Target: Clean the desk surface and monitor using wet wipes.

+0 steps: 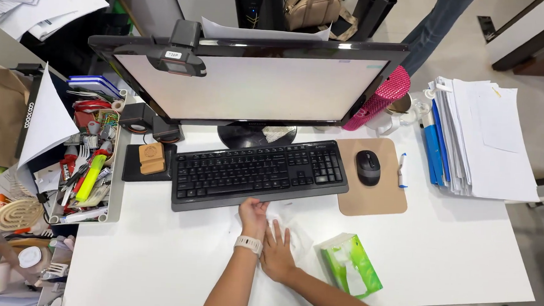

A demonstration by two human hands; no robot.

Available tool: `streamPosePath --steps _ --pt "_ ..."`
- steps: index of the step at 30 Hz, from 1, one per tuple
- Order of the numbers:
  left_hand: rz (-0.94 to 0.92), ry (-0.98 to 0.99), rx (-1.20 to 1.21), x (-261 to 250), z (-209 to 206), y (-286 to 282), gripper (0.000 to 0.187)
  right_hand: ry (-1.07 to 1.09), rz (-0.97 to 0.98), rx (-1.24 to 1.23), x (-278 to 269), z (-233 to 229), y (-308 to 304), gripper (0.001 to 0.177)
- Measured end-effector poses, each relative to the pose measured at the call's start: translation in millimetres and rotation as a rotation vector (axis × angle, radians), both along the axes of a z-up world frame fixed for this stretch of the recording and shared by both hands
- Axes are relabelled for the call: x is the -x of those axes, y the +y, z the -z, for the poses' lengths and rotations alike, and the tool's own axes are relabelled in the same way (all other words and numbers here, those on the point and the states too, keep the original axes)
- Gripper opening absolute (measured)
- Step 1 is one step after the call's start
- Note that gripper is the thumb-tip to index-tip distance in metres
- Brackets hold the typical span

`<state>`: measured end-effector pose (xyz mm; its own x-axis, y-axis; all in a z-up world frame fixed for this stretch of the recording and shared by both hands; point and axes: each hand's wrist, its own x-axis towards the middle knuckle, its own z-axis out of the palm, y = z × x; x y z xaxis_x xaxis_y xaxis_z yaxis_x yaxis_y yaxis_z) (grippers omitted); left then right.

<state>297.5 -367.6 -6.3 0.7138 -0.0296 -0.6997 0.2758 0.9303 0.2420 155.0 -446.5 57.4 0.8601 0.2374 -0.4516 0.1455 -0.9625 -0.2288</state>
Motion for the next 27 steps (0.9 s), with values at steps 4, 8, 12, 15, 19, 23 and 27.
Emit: streamPosePath --steps 4,8,12,15,19,23,27 --pt "0.038 -0.033 -0.054 -15.3 -1.6 -12.2 0.008 -0.142 -0.014 -0.176 5.6 -18.7 -8.6 0.072" --pt "0.062 0.002 -0.083 -25.4 -2.2 -17.5 0.009 -0.153 -0.012 -0.283 -9.9 -40.9 -20.0 0.062" --pt "0.125 -0.082 -0.109 -32.6 19.3 -24.0 0.012 -0.149 -0.109 -0.221 -19.1 -53.4 -26.8 0.054" --pt "0.128 -0.075 -0.193 -35.3 -0.4 -31.6 0.009 -0.122 -0.144 -0.187 -15.9 -40.8 -28.1 0.051" --pt "0.014 0.17 -0.332 -32.0 -65.6 -45.8 0.045 -0.306 -0.208 -0.201 -6.1 -21.3 -30.8 0.055" --pt "0.121 0.307 -0.551 -34.4 -53.0 -50.0 0.037 -0.369 -0.186 -0.269 -3.1 -18.7 -31.9 0.058" --pt "0.222 0.278 -0.559 -35.7 7.4 -47.2 0.028 -0.295 -0.189 -0.229 -2.4 -18.1 -33.8 0.053"
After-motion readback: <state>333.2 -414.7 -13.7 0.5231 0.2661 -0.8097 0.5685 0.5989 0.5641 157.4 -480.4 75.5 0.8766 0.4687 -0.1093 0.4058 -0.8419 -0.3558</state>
